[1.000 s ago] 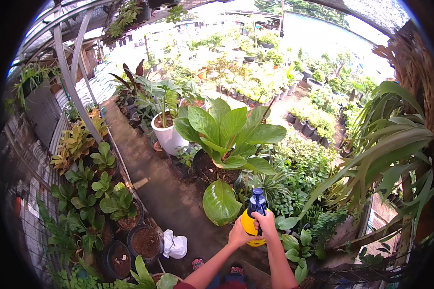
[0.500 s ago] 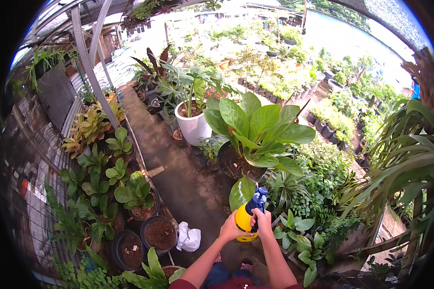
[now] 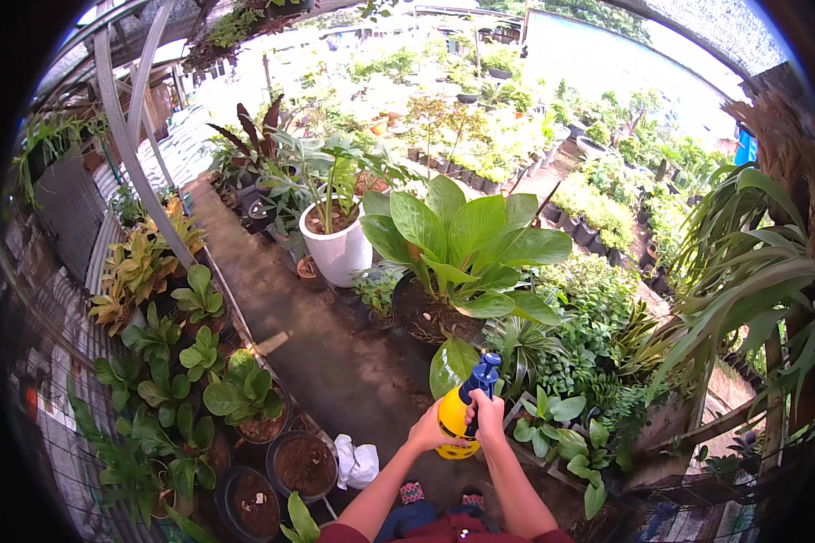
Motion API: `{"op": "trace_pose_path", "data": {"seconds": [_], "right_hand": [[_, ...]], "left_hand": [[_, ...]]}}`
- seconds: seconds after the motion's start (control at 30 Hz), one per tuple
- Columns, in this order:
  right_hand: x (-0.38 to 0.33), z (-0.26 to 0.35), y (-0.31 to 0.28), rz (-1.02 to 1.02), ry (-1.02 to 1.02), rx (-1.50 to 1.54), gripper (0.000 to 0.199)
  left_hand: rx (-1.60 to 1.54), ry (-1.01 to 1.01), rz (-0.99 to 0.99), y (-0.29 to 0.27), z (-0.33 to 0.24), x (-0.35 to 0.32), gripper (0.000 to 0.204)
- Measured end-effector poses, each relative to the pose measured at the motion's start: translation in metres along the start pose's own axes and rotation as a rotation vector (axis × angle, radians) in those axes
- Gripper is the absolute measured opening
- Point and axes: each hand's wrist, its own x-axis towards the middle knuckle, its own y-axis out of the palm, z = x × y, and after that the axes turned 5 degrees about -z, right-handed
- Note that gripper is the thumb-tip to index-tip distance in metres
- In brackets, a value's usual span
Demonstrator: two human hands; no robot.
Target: The person walks through a plant nursery holding a yellow spray bottle and sprays water onto various potted plants. The person moves along rows of plants, spraying leaves and soil in a systematic manner.
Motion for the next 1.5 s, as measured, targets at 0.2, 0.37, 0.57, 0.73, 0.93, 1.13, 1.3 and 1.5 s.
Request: {"op": "trace_pose_path", "data": {"seconds": [0.2, 0.37, 0.57, 0.73, 0.93, 1.13, 1.3, 1.5], "right_hand": [[0.01, -0.002, -0.019, -0.168, -0.067, 0.034, 0.025], [0.012, -0.002, -0.015, -0.126, -0.058, 0.005, 0.025], [0.012, -0.021, 0.002, 0.024, 0.012, -0.025, 0.023], [0.007, -0.023, 0.011, 0.074, 0.023, -0.005, 0.025], [0.014, -0.01, -0.024, -0.022, 0.009, 0.018, 0.027], [0.016, 0.016, -0.065, -0.181, -0.061, 0.014, 0.022], [0.011, 0.018, -0.057, -0.168, -0.106, -0.092, 0.021], [-0.006, -0.003, 0.006, -0.015, -0.097, -0.215, 0.021]], "left_hand": [[-0.255, 0.008, 0.213, 0.023, -0.021, 0.015, 0.112], [-0.175, -0.04, 0.189, 0.023, -0.019, 0.013, 0.109], [-0.145, -0.093, 0.02, -0.004, -0.009, -0.006, 0.113], [-0.083, -0.058, -0.117, -0.013, 0.006, -0.015, 0.118], [-0.103, -0.071, 0.028, 0.018, -0.009, -0.003, 0.118], [-0.27, 0.019, 0.198, 0.07, -0.042, 0.013, 0.108], [-0.326, 0.017, 0.233, 0.079, -0.037, 0.011, 0.097], [-0.178, 0.026, 0.082, 0.007, -0.027, -0.011, 0.097]]}}
